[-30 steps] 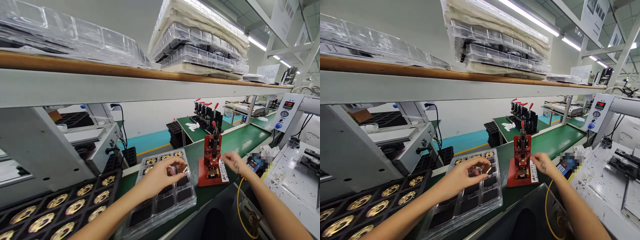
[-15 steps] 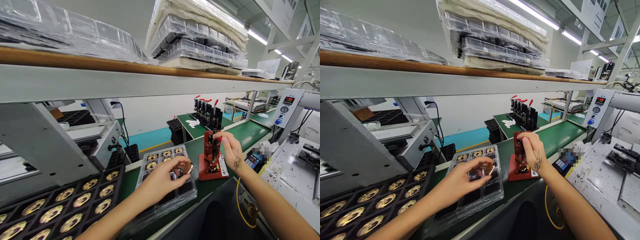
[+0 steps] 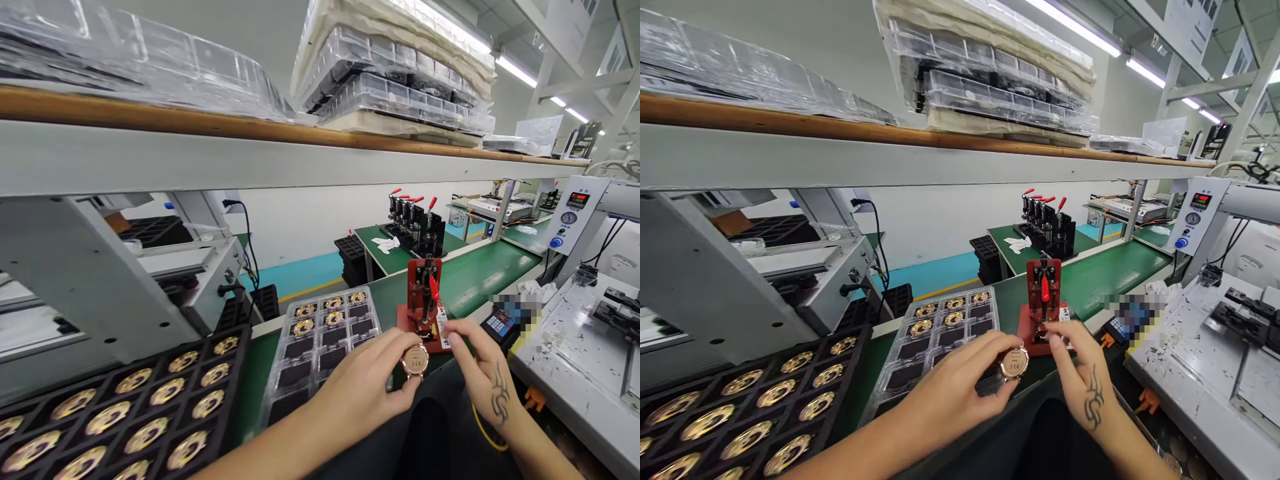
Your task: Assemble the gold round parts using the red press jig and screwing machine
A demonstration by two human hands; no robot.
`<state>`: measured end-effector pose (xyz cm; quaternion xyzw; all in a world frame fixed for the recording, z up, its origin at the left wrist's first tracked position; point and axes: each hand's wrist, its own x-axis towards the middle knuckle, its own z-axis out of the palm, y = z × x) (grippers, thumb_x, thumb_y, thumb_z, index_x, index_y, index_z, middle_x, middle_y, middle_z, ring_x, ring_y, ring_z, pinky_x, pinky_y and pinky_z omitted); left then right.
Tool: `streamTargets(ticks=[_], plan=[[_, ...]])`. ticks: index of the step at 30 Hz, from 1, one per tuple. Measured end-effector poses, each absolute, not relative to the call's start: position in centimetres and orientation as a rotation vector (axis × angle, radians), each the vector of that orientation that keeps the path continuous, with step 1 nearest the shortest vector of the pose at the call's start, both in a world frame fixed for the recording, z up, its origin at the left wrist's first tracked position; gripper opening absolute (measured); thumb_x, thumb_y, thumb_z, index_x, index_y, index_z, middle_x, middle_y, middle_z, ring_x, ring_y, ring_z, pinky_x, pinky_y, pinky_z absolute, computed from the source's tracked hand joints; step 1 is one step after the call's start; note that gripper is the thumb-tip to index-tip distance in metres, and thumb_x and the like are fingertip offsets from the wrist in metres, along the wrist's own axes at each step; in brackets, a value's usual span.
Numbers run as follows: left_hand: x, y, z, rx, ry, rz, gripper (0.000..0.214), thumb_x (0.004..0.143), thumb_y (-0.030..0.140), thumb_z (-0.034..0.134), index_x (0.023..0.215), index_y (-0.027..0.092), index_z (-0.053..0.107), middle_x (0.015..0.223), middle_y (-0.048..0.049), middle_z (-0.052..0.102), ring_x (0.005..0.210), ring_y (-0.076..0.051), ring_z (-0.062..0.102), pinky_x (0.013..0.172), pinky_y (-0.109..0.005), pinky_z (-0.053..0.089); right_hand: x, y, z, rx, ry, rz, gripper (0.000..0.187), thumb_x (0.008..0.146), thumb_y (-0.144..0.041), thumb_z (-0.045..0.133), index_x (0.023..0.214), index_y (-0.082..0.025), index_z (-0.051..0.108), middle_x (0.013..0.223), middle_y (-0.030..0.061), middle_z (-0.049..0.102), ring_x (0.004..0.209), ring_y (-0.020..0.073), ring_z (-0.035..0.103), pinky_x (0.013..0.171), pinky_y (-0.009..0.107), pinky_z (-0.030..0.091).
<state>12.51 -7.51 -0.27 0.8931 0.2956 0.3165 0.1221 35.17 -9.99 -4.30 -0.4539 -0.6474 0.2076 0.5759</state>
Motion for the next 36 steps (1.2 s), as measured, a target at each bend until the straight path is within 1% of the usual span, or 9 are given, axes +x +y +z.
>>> streamTargets(ticks=[3, 8, 10, 13, 15, 16, 19, 23, 36], plan=[[13.7, -8.2, -0.5, 2.695, 0.8, 0.894, 0.032, 0.09, 0.015, 0.061, 0.121, 0.023, 0.061, 0.101, -0.0055, 0.071, 0.088, -0.023, 0.07, 0.077, -0.034, 0.057, 35.0, -12.3, -4.9, -1.1, -1.461, 0.838, 0.032, 0.105, -0.05, 0.061, 0.116, -0.026, 0.079, 0.092, 0.0054, 0.079, 0.086, 0.0233, 0.073, 0.082, 0.035, 0.06], [15.3, -8.9, -0.5, 2.622, 0.746, 0.825, 0.027, 0.092, 0.014, 0.059, 0.117, 0.024, 0.063, 0.1, -0.0058, 0.07, 0.087, -0.023, 0.069, 0.077, -0.034, 0.055, 35.4, -13.5, -5.0, -1.048, -1.342, 1.066, 0.035, 0.098, -0.056, 0.07, 0.103, -0.022, 0.079, 0.08, 0.0031, 0.071, 0.07, 0.018, 0.063, 0.064, 0.029, 0.053], [15.7, -8.9, -0.3, 2.479, 0.735, 0.785, 0.028, 0.09, 0.015, 0.064, 0.116, 0.025, 0.064, 0.101, -0.0041, 0.07, 0.087, -0.021, 0.067, 0.077, -0.033, 0.054, 35.7, -13.6, -4.8, -1.011, -1.296, 1.133, 0.036, 0.097, -0.056, 0.072, 0.097, -0.021, 0.077, 0.079, 0.0029, 0.07, 0.067, 0.016, 0.06, 0.061, 0.027, 0.051], [15.9, -8.7, 0.1, 2.119, 0.721, 0.674, 0.052, 0.079, 0.022, 0.083, 0.127, 0.027, 0.061, 0.102, -0.0012, 0.069, 0.084, -0.02, 0.065, 0.076, -0.031, 0.055, 36.1, -13.7, -4.8, -0.962, -1.229, 1.209, 0.037, 0.096, -0.056, 0.074, 0.093, -0.019, 0.075, 0.08, 0.003, 0.069, 0.064, 0.0139, 0.059, 0.058, 0.026, 0.05], [16.0, -8.5, 0.2, 1.857, 0.69, 0.616, 0.061, 0.078, 0.03, 0.087, 0.131, 0.026, 0.058, 0.1, -0.0002, 0.069, 0.084, -0.019, 0.066, 0.078, -0.031, 0.056, 36.2, -13.8, -4.9, -0.944, -1.201, 1.218, 0.037, 0.097, -0.055, 0.074, 0.092, -0.019, 0.074, 0.077, 0.0022, 0.068, 0.062, 0.013, 0.058, 0.057, 0.025, 0.049], [16.0, -8.4, 0.2, 1.741, 0.673, 0.603, 0.056, 0.081, 0.035, 0.085, 0.129, 0.024, 0.059, 0.097, 0.0002, 0.068, 0.083, -0.018, 0.066, 0.079, -0.032, 0.056, 36.3, -13.8, -4.9, -0.94, -1.193, 1.213, 0.036, 0.097, -0.054, 0.073, 0.092, -0.018, 0.073, 0.075, 0.0016, 0.067, 0.061, 0.0126, 0.057, 0.057, 0.025, 0.049], [16.1, -8.3, -0.1, 1.512, 0.641, 0.589, 0.035, 0.091, 0.044, 0.077, 0.112, 0.019, 0.063, 0.088, 0.0003, 0.067, 0.077, -0.016, 0.067, 0.078, -0.032, 0.057, 36.5, -14.0, -5.1, -0.947, -1.188, 1.201, 0.036, 0.097, -0.054, 0.073, 0.093, -0.018, 0.073, 0.074, 0.0014, 0.067, 0.059, 0.0127, 0.058, 0.057, 0.026, 0.05], [16.4, -8.4, -0.1, 1.432, 0.627, 0.582, 0.038, 0.089, 0.05, 0.081, 0.1, 0.017, 0.065, 0.084, 0.0001, 0.067, 0.074, -0.015, 0.067, 0.075, -0.03, 0.057, 36.7, -14.3, -5.1, -0.959, -1.189, 1.197, 0.035, 0.098, -0.053, 0.072, 0.095, -0.018, 0.074, 0.076, 0.0019, 0.068, 0.06, 0.013, 0.06, 0.058, 0.026, 0.051], [16.6, -8.9, 0.5, 1.41, 0.625, 0.583, 0.041, 0.085, 0.054, 0.084, 0.096, 0.018, 0.068, 0.085, -0.0011, 0.069, 0.073, -0.015, 0.066, 0.075, -0.032, 0.058, 36.7, -15.0, -4.5, -0.915, -1.164, 1.228, 0.034, 0.096, -0.053, 0.075, 0.093, -0.019, 0.075, 0.075, 0.0024, 0.069, 0.062, 0.0137, 0.06, 0.057, 0.026, 0.054]])
